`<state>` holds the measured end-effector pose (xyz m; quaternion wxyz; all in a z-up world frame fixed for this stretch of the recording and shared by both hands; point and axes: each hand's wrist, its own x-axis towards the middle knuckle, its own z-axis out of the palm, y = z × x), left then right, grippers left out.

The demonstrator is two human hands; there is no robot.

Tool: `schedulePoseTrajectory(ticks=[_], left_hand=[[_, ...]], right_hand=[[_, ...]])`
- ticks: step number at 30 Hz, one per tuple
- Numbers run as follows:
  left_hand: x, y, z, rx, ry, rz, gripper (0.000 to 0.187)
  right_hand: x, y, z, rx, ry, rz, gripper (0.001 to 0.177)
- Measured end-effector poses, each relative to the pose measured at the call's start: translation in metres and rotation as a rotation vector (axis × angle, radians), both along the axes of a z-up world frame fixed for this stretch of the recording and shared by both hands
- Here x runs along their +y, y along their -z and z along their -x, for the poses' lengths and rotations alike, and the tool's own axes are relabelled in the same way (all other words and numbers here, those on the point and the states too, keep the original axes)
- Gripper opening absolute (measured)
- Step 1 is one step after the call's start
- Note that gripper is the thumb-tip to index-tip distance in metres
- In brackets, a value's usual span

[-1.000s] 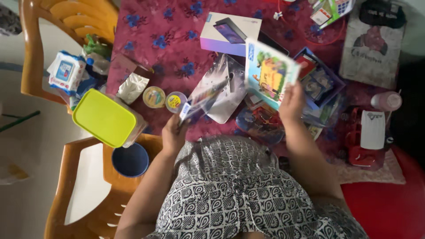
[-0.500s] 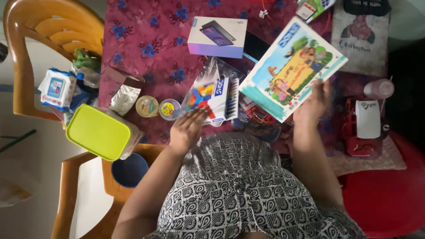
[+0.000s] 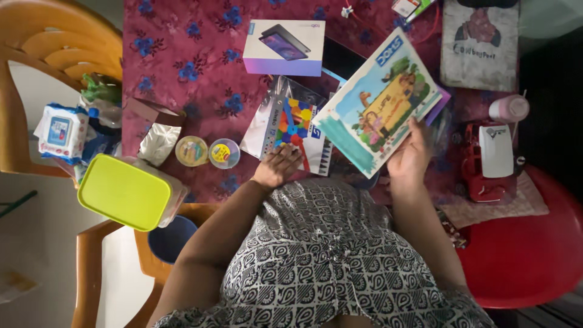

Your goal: The person organizes stationery items on a table. They handle a yellow container, a box of sketch markers, a book, and a transparent pencil case, placing items into the pencil case and arranging them on the table.

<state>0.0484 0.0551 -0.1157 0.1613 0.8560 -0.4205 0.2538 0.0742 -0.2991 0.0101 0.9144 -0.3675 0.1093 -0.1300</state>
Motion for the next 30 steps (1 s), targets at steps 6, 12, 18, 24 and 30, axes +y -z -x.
schedulePoseTrajectory(ticks=[6, 12, 18, 24, 30], left_hand=[[0.004, 0.006, -0.001, 0.231, 0.004, -0.083, 0.044], [-0.004, -0.064, 0.001, 0.718, -0.084, -0.003, 0.087], [-0.017, -0.099, 0.011, 1.456, 0.309, 1.529, 0.065], [-0.017, -0.1, 0.001, 1.513, 0.263, 1.922, 0.037], [-0.022, -0.088, 0.002, 1.604, 0.2, 1.855, 0.034]], right_hand=[[0.028, -0.008, 0.005, -0.069, -0.113, -0.032, 0.039], [0.055, -0.008, 0.012, -0.046, -0.209, -0.094, 0.043], [0.079, -0.002, 0.018, -0.006, -0.373, -0.088, 0.04], [0.081, -0.012, 0.008, -0.07, -0.103, 0.465, 0.058], [0.086, -0.056, 0.019, -0.367, -0.012, 1.514, 0.058]])
